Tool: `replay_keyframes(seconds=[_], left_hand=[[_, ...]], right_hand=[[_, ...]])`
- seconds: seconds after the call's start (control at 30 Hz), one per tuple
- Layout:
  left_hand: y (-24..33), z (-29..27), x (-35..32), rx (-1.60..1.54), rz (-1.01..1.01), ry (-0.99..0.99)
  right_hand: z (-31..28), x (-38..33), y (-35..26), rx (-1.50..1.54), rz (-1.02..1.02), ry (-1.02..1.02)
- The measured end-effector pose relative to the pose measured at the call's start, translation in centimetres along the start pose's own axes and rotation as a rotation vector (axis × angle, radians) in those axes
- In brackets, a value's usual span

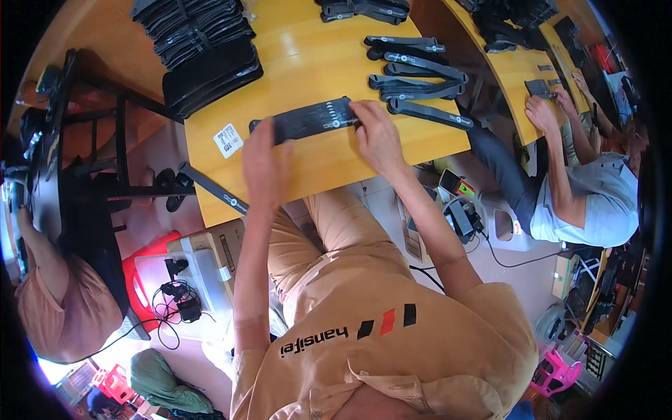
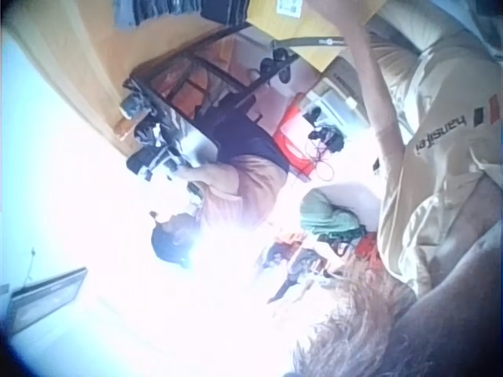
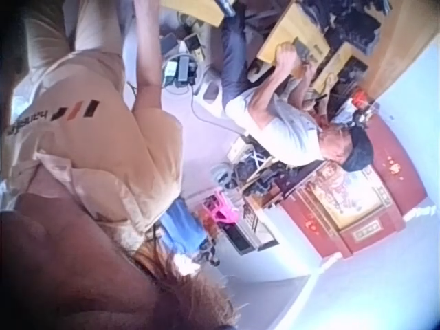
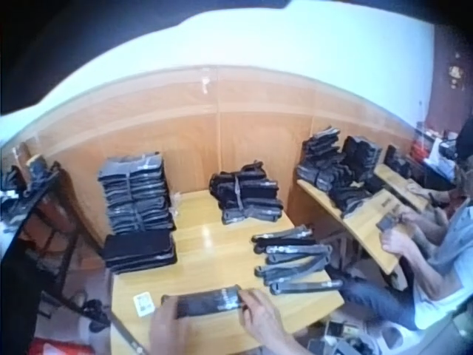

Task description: Manually attaching plastic buckles and clips to black fabric straps.

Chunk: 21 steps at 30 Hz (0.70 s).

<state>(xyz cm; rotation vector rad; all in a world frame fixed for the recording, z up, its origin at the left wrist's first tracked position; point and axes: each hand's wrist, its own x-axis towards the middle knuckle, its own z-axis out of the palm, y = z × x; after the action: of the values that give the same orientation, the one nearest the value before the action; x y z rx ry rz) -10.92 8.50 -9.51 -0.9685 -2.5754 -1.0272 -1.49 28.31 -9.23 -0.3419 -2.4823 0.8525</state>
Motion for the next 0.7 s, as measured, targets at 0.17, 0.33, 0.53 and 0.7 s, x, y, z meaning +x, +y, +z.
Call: replay_keyframes(seconds=[0.17, 0.33, 0.53, 0.7], left_hand=[[1.6, 3.7, -0.3, 0.261, 0.182, -0.298], [1.3, 4.6, -0.4, 0.292, 0.203, -0.329], [0.5, 4.6, -0.5, 0.227, 0.191, -0.329], [-1.2, 2.9, -0.7, 0.306, 0.134, -0.318]], right_hand=[[1.3, -0.7, 0.5, -0.212, -0.153, -0.229], [1.7, -1.3, 1.3, -0.413, -0.195, -0.338], [2.2, -1.4, 1.6, -0.455, -0.180, -0.345], [2.0, -1.5, 1.5, -0.455, -0.184, -0.351]])
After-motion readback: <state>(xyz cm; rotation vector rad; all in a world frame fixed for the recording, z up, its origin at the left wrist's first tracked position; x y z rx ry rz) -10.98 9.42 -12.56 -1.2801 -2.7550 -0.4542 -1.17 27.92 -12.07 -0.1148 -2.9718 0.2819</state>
